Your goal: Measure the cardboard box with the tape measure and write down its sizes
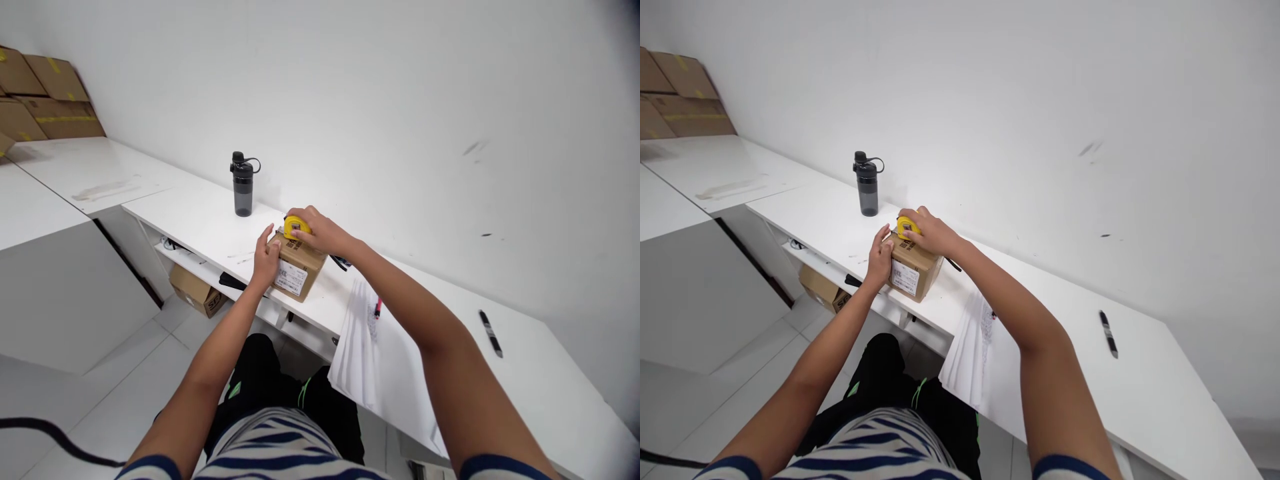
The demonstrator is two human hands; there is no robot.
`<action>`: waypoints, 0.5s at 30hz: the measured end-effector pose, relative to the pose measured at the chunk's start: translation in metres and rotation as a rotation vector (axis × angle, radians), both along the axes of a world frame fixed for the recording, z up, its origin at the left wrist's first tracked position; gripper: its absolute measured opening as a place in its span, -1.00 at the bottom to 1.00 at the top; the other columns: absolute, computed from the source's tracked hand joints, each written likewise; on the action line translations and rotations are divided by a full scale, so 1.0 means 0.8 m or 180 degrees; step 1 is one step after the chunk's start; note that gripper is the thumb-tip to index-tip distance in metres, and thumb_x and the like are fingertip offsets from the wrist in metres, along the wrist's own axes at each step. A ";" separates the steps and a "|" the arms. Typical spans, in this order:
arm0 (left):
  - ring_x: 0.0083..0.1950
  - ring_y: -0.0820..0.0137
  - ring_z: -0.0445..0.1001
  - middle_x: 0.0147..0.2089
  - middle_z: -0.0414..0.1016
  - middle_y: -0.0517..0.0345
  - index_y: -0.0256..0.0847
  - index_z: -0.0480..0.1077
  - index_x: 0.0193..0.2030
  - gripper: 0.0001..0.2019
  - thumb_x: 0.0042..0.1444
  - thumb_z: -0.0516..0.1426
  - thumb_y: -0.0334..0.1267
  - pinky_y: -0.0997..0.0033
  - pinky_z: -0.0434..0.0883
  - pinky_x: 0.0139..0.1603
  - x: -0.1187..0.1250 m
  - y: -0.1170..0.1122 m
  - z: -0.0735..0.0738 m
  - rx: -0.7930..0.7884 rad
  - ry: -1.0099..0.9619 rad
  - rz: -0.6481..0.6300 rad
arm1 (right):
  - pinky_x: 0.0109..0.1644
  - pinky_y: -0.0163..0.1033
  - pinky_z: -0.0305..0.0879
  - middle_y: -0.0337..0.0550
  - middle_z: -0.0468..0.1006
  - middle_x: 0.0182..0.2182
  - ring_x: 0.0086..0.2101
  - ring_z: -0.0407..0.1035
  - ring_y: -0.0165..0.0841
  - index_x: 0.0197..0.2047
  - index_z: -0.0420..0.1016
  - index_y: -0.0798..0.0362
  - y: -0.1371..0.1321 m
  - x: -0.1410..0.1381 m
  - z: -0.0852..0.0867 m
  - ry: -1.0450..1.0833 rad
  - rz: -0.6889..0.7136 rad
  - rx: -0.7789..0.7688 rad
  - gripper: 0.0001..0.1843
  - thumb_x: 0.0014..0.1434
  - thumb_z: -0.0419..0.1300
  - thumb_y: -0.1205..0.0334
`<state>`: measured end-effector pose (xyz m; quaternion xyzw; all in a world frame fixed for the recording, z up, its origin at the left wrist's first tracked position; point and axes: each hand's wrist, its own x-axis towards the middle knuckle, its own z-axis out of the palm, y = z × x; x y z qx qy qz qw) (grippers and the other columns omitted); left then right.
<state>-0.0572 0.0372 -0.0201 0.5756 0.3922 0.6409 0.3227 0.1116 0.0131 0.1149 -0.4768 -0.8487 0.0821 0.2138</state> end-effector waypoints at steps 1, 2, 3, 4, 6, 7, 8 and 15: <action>0.44 0.15 0.28 0.42 0.33 -0.03 -0.10 0.34 0.34 -0.49 0.27 0.10 -0.12 0.10 0.22 0.47 -0.001 -0.001 0.001 0.0025 0.0037 0.0006 | 0.00 -0.05 0.37 -0.04 0.35 0.02 -0.17 0.42 -0.22 0.31 0.28 -0.10 -0.008 0.006 0.001 -0.0049 -0.0026 -0.0015 -0.48 0.32 0.06 0.02; 0.45 0.16 0.27 0.42 0.33 -0.01 -0.08 0.36 0.33 -0.51 0.27 0.10 -0.13 0.10 0.21 0.48 -0.002 -0.001 0.003 0.0026 0.0072 0.0011 | -0.02 -0.06 0.37 -0.04 0.35 0.02 -0.18 0.42 -0.22 0.31 0.28 -0.11 -0.017 0.014 0.003 -0.0089 -0.0052 -0.0040 -0.48 0.33 0.05 0.00; 0.44 0.15 0.29 0.40 0.35 -0.01 -0.09 0.40 0.30 -0.53 0.27 0.10 -0.14 0.10 0.22 0.48 -0.003 -0.002 0.004 0.0011 0.0097 -0.0003 | -0.06 -0.07 0.37 -0.03 0.35 0.02 -0.20 0.42 -0.22 0.31 0.28 -0.12 -0.027 0.024 0.003 -0.0125 -0.0101 -0.0071 -0.48 0.34 0.05 -0.01; 0.41 0.15 0.32 0.36 0.40 -0.01 -0.11 0.44 0.26 -0.56 0.27 0.10 -0.15 0.09 0.24 0.46 -0.004 -0.002 0.006 -0.0021 0.0103 -0.0035 | -0.09 -0.08 0.38 -0.04 0.36 0.02 -0.22 0.41 -0.23 0.31 0.29 -0.14 -0.038 0.035 0.004 -0.0162 -0.0179 -0.0102 -0.49 0.34 0.04 -0.02; 0.32 0.13 0.41 0.28 0.48 -0.03 -0.14 0.50 0.18 -0.60 0.27 0.09 -0.14 0.07 0.31 0.41 -0.006 -0.003 0.007 -0.0107 0.0081 -0.0144 | -0.15 -0.09 0.37 -0.04 0.38 -0.01 -0.26 0.40 -0.23 0.29 0.31 -0.17 -0.059 0.061 0.003 -0.0214 -0.0398 -0.0146 -0.52 0.35 0.04 -0.03; 0.28 0.12 0.44 0.25 0.51 -0.02 -0.15 0.51 0.16 -0.61 0.26 0.09 -0.13 0.06 0.34 0.38 -0.006 -0.002 0.008 -0.0135 0.0067 -0.0196 | -0.16 -0.09 0.37 -0.04 0.39 -0.01 -0.26 0.41 -0.22 0.28 0.33 -0.18 -0.069 0.074 0.002 -0.0216 -0.0506 -0.0149 -0.53 0.35 0.04 -0.03; 0.25 0.12 0.47 0.22 0.53 -0.02 -0.16 0.51 0.15 -0.61 0.26 0.10 -0.12 0.06 0.36 0.35 -0.005 -0.002 0.008 -0.0149 0.0048 -0.0228 | -0.16 -0.08 0.37 -0.03 0.40 -0.01 -0.24 0.41 -0.21 0.26 0.33 -0.18 -0.078 0.086 0.000 -0.0197 -0.0578 -0.0150 -0.54 0.35 0.04 -0.04; 0.21 0.14 0.50 0.19 0.55 -0.03 -0.18 0.51 0.13 -0.57 0.25 0.12 0.02 0.17 0.43 0.26 0.005 0.003 0.005 -0.0020 -0.0267 -0.0102 | 0.06 0.03 0.39 0.01 0.39 0.09 -0.02 0.39 -0.13 0.28 0.28 -0.12 -0.070 0.102 -0.009 0.0491 -0.0454 0.0248 -0.50 0.34 0.07 -0.06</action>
